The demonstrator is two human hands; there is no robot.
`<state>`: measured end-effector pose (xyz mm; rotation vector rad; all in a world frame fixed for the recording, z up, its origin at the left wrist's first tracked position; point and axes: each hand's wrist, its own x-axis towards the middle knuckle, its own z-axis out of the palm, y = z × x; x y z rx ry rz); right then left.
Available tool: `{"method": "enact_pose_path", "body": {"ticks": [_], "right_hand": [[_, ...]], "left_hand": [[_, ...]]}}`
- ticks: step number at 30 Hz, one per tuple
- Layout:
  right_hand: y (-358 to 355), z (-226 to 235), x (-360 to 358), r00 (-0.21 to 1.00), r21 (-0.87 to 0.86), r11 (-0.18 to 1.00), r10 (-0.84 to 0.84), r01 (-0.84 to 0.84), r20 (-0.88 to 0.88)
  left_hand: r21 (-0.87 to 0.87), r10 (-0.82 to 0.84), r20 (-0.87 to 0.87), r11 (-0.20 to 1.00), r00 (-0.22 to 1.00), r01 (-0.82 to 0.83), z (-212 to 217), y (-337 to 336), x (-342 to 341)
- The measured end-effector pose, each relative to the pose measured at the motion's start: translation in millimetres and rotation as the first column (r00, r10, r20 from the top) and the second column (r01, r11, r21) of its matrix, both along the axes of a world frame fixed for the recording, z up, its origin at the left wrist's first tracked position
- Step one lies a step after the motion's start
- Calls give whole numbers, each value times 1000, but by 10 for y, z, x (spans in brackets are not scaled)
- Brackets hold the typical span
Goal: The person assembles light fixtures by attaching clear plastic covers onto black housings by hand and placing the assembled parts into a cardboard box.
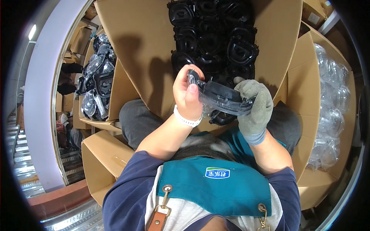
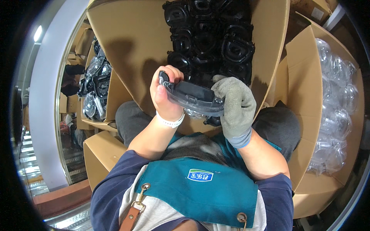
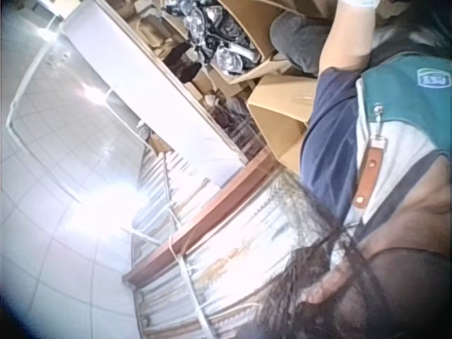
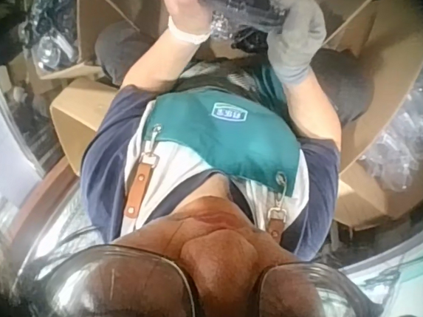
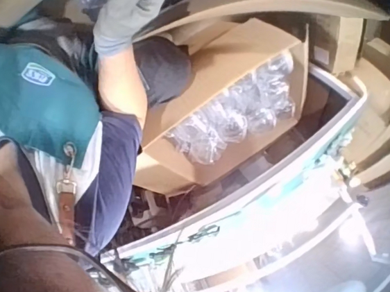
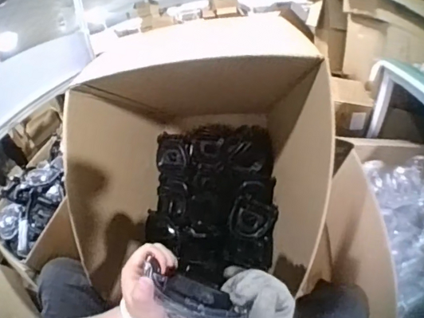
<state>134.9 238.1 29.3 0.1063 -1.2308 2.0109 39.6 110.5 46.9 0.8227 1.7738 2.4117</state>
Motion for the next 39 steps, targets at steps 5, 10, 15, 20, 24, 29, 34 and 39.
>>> {"method": "enact_pose_path", "body": {"ticks": [5,10,15,20,24,29,34,39], "right_hand": [[14,-35,4,999,-5,1000,16,-16,-44],[-54,169,18,953,215,967,-189,138,238],[-47,60,44,974,65,988,-151,142,166],[-56,72,64,985,3,993,-119,119,122],[-63,69,91,980,4,995,-102,102,170],[-60,230,-41,892,188,924,-374,334,252],[266,669,-82,989,894,431,-126,121,-73],[114,589,55,951,908,417,-267,-33,157]], "left_hand": [[-43,90,-93,995,992,-95,4,21,68],[-74,138,-186,985,973,-154,45,-24,6],[-90,153,-242,980,958,-179,7,28,50],[-48,205,-267,973,941,-226,33,76,70],[-92,192,-241,971,951,-220,12,13,58],[-94,238,-572,932,785,-351,48,-33,-123],[-164,75,-797,928,599,-335,300,-114,-146],[-155,69,-772,944,632,-293,241,-128,-150]]}}
